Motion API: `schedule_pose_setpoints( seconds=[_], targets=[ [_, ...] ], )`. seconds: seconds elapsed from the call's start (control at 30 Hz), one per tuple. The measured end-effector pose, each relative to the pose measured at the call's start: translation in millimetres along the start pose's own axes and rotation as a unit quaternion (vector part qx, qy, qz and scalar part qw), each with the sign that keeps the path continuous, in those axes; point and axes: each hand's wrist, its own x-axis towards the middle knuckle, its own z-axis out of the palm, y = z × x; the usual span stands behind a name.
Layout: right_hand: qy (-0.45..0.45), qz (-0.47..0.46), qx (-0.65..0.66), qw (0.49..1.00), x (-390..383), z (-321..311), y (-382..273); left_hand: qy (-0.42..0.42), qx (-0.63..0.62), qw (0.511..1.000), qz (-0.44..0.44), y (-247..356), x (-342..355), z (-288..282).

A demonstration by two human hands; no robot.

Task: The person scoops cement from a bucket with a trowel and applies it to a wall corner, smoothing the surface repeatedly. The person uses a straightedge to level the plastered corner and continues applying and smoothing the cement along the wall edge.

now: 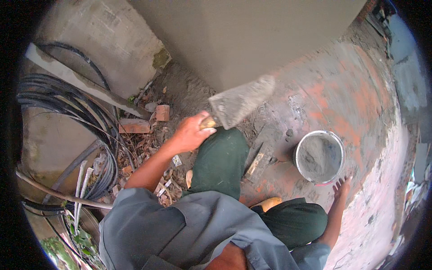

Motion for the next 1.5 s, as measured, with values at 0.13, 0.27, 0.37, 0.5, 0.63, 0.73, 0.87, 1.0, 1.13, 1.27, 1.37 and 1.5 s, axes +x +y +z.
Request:
schedule_pose_setpoints(
  seconds=[0.13,0.27,0.37,0.5,0.63,0.73,0.87,1.0,1.13,1.27,1.37,1.5],
  targets=[
    [0.052,0.016,-0.016,0.998,-2.9,-26.6,1.2,0.093,-0.011,0.992,-0.083,-64.8,-21.3,-18.4],
    [0.079,0.030,-0.014,0.996,-21.5,-49.1,0.7,0.182,-0.002,0.971,-0.154,-132.2,-25.2,-21.3],
    [0.108,0.035,-0.022,0.993,-46.9,-58.5,-0.7,0.203,-0.003,0.955,-0.218,-177.0,-16.7,-22.0],
    [0.163,0.041,-0.036,0.985,-83.4,-61.0,-2.9,0.229,0.009,0.946,-0.229,-231.5,10.2,-23.3],
    [0.197,0.015,-0.068,0.978,-111.5,-71.3,-1.9,0.237,-0.082,0.928,-0.275,-290.7,58.0,-9.0],
    [0.236,-0.011,-0.077,0.969,-123.5,-90.3,3.9,0.284,-0.065,0.921,-0.258,-338.0,97.4,12.1],
    [0.253,-0.001,-0.123,0.960,-147.2,-135.9,17.1,0.276,-0.069,0.911,-0.297,-391.8,152.9,34.2],
    [0.280,0.002,-0.198,0.939,-172.2,-163.0,22.0,0.255,-0.084,0.878,-0.396,-402.5,202.7,39.1],
    [0.280,0.025,-0.198,0.939,-210.0,-152.1,26.3,0.235,-0.096,0.889,-0.382,-383.3,241.8,25.0],
    [0.269,0.039,-0.195,0.942,-239.9,-129.0,28.7,0.284,-0.279,0.845,-0.358,-373.7,269.6,24.2],
    [0.257,0.047,-0.195,0.945,-254.7,-119.1,28.9,0.300,-0.278,0.861,-0.304,-387.3,285.2,27.5],
    [0.235,0.052,-0.188,0.952,-264.4,-111.0,32.2,0.316,-0.132,0.897,-0.280,-398.5,290.2,29.2]
  ],
)
